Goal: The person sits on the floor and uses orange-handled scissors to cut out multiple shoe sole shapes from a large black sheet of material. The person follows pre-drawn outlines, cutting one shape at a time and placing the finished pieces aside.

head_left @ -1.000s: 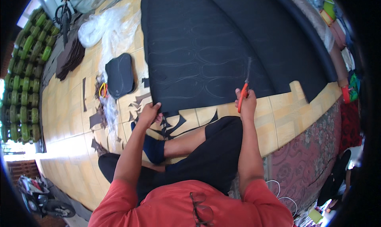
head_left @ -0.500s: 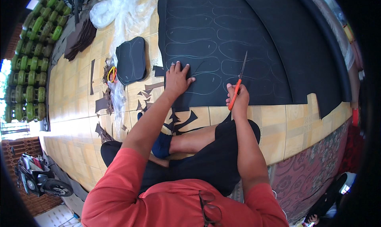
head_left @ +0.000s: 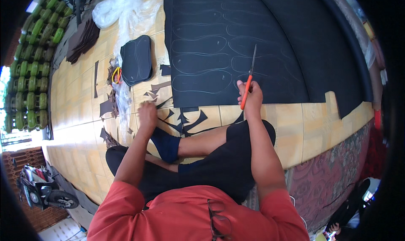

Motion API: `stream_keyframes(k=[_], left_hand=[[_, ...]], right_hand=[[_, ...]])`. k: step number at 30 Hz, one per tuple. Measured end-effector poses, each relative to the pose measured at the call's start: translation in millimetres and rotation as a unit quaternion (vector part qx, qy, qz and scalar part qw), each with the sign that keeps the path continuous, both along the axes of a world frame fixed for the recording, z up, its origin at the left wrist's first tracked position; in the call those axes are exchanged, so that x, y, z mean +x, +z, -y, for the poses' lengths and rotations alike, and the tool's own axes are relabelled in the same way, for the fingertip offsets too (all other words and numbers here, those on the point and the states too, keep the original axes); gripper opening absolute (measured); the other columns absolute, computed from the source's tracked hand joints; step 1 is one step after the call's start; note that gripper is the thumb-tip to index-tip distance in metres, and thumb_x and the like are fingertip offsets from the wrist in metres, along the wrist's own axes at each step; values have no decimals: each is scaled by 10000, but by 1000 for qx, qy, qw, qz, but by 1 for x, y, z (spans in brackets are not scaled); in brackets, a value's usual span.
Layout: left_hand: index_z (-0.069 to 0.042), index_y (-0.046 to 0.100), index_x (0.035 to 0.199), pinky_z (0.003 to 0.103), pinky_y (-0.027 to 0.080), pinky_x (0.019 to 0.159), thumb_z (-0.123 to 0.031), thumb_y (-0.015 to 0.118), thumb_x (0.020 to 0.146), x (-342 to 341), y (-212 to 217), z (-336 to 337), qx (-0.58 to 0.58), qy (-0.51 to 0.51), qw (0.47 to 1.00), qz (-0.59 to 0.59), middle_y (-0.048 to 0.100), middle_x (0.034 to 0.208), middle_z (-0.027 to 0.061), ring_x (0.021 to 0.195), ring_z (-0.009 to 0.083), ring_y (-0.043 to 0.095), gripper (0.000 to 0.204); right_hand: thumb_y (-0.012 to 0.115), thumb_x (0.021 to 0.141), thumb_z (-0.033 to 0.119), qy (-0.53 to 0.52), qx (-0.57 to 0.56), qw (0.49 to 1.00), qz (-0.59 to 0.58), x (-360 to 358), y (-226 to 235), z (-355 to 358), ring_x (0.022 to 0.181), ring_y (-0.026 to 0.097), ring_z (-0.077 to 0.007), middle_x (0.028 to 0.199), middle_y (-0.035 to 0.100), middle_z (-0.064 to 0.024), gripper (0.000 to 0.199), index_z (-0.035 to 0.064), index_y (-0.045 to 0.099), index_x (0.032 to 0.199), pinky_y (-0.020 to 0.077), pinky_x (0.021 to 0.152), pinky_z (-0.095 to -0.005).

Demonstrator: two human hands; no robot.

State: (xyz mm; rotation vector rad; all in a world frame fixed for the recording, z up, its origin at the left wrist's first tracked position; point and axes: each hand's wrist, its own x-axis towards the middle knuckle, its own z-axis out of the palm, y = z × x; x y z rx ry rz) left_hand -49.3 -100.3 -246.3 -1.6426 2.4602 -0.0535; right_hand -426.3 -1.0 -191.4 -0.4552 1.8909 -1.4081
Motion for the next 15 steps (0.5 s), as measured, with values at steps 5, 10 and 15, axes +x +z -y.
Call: stream_keyframes(k=[5,10,15], left_hand=[[-21,610,1103,455,461,867,-144,710,783,-52,55,-39,-63,18,981,-183,590,1070,182,1045,344,557,358],[-9,532,1143,423,536,897,-198,560,966,-134,22,-86,608,322,400,-606,620,1106,196,1003,324,649,260],[-27,504,1099,387,521,963,-342,563,972,-210,2,-101,500,406,191,-741,612,1134,199,1115,323,600,344]], right_hand=[[735,850,388,-22,2,998,-62,-9,-11,-5,466,451,-58,625,466,32,374,73,544,786,391,400,-220],[681,876,458,-58,-54,991,111,-6,9,-10,446,451,-71,598,448,22,423,59,564,799,392,380,-237],[650,889,478,-60,-61,984,159,-2,14,-15,389,456,-80,564,442,15,462,24,588,825,384,325,-236]])
